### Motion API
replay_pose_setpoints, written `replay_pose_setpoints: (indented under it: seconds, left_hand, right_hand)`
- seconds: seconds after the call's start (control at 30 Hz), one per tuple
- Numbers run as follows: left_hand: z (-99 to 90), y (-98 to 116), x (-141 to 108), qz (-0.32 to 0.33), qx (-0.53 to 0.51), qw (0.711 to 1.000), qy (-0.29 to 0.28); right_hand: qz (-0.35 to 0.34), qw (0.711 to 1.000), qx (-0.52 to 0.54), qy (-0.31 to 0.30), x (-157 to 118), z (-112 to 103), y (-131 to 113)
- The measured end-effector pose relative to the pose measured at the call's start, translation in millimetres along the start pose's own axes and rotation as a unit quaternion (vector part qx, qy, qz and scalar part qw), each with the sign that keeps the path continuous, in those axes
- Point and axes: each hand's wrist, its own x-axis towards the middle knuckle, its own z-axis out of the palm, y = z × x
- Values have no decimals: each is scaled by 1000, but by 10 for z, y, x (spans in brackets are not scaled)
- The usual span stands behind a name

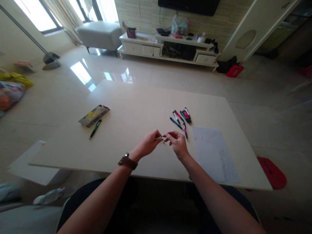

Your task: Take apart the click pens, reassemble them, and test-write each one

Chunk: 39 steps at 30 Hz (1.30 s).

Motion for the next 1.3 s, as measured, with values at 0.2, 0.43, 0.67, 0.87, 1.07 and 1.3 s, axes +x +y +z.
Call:
replay_pose_setpoints:
  seconds: [0.2,0.43,0.67,0.87,1.07,1.3]
  left_hand:
    - [-3,-34,32,0,-43,999,16]
    - [24,-40,30,5,-10,1000,5]
    - [55,-10,-14,-1,39,999,-28]
    - [33,-114,-2,-31,75,996,-34]
    - [15,-188,-8,-49,108,993,-29]
    - [58,-97,-19,-4,125,991,-56]
  right_hand:
    - [6,1000,-13,5,39,-10,12]
    - [19,999,-28,-20,43,-18,30]
    - [26,998,-30,-51,0,-7,62]
    - [29,993,-98,-61,0,-50,162]
    - [38,993,-103,-52,5,-74,210]
    - [26,997,-67,-28,20,-48,163]
